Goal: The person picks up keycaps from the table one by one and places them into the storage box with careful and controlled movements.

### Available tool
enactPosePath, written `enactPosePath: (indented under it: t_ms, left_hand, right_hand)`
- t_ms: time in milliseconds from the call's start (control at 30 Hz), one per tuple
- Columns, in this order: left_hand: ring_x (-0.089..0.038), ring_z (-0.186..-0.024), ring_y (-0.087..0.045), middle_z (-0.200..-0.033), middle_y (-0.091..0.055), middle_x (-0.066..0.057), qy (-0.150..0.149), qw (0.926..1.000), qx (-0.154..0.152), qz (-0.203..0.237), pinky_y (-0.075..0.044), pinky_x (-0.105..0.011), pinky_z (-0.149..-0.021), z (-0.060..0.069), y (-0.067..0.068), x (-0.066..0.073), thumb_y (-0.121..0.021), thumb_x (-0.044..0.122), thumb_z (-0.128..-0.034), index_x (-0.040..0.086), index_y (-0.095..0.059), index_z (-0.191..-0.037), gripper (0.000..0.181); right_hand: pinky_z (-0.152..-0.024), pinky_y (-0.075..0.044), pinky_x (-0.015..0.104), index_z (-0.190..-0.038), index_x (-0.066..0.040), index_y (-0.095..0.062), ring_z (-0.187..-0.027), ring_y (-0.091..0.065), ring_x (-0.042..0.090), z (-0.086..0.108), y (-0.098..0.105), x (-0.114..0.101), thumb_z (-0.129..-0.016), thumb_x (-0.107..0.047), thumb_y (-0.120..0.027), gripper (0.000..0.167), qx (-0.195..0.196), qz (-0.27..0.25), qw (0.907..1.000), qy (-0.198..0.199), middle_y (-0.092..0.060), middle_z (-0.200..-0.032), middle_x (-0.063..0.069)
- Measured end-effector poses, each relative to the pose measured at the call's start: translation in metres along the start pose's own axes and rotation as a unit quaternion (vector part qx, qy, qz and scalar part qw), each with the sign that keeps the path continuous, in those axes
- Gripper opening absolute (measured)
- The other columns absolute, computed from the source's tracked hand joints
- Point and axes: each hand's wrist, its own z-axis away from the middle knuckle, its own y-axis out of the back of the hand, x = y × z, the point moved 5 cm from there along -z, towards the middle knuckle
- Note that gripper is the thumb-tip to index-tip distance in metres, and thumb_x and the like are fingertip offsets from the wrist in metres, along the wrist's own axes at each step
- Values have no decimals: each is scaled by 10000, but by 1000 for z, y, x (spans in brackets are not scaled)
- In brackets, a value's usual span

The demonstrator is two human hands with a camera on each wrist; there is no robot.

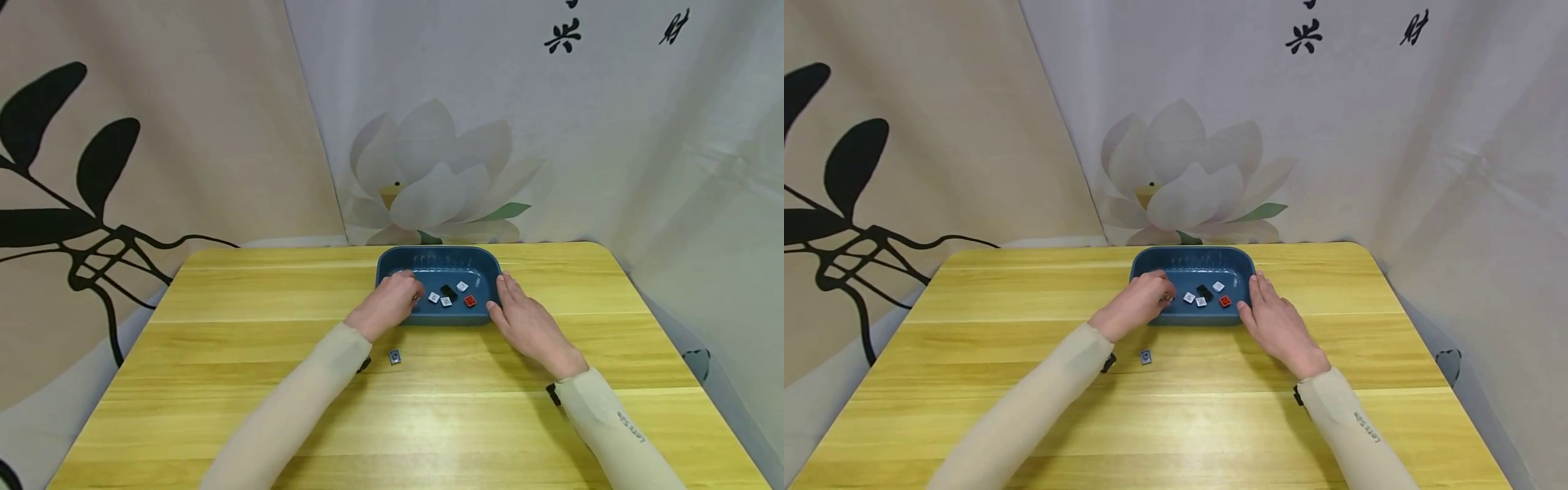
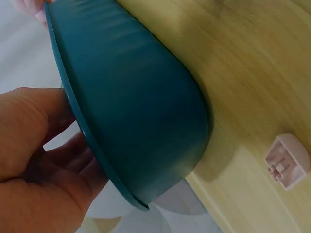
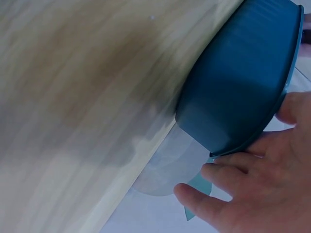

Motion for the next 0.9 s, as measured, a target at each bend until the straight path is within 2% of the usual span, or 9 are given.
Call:
enactPosePath:
  t_ms: [167, 333, 433, 567, 733, 900]
  left_hand:
    - [-197, -990, -653, -1080, -714, -75, 58, 9998, -173, -52, -571, -296, -877, -7, -5, 0, -734, 49, -963, 52, -799, -1111, 162]
    - [-207, -1027, -664, -1103, -725, -79, 96, 9995, -282, 107, -567, -325, -891, -12, -8, -3, -736, 60, -964, 48, -797, -1115, 163]
    - [-220, -1042, -661, -1119, -715, -85, 123, 9996, -218, 125, -566, -339, -901, -13, -7, -6, -734, 85, -972, 49, -787, -1153, 192]
    - [-234, -1044, -668, -1142, -697, -95, 77, 9996, 267, 93, -569, -350, -913, -5, 1, -9, -721, 97, -985, 60, -777, -1191, 217]
    - [-228, -1055, -668, -1200, -675, -75, 94, 9953, 965, -21, -562, -360, -929, 13, 14, -15, -718, 169, -996, 113, -772, -1205, 223]
    - [-246, -1113, -642, -1238, -668, -60, 178, 9903, 1353, -258, -521, -422, -990, 34, 23, -26, -702, 252, -1009, 136, -763, -1231, 258]
  right_hand:
    - [-1169, -304, 613, -1583, 126, -219, -1541, -204, 442, 1, 1, -1, -1129, -396, -362, 707, -9, -6, 10000, -10, -164, -1678, 287]
    - [-1166, -300, 621, -1588, 119, -211, -1543, -196, 442, 1, 1, -1, -1131, -399, -354, 706, -60, 20, 10000, -40, -152, -1682, 283]
    - [-1164, -301, 627, -1589, 118, -211, -1543, -196, 441, 0, 1, -1, -1131, -388, -363, 699, -75, 21, 10000, -49, -147, -1683, 282]
    - [-1161, -303, 629, -1587, 120, -210, -1542, -197, 443, 1, 1, -2, -1130, -385, -366, 699, -72, 15, 10000, -46, -144, -1684, 281]
    - [-1167, -300, 621, -1587, 122, -206, -1544, -193, 443, 1, 1, -1, -1131, -395, -354, 705, -77, -14, 10000, -30, -142, -1684, 281]
    - [-1172, -291, 616, -1586, 128, -194, -1544, -185, 448, 1, 1, -1, -1131, -367, -377, 697, -119, -22, 9999, -38, -132, -1683, 288]
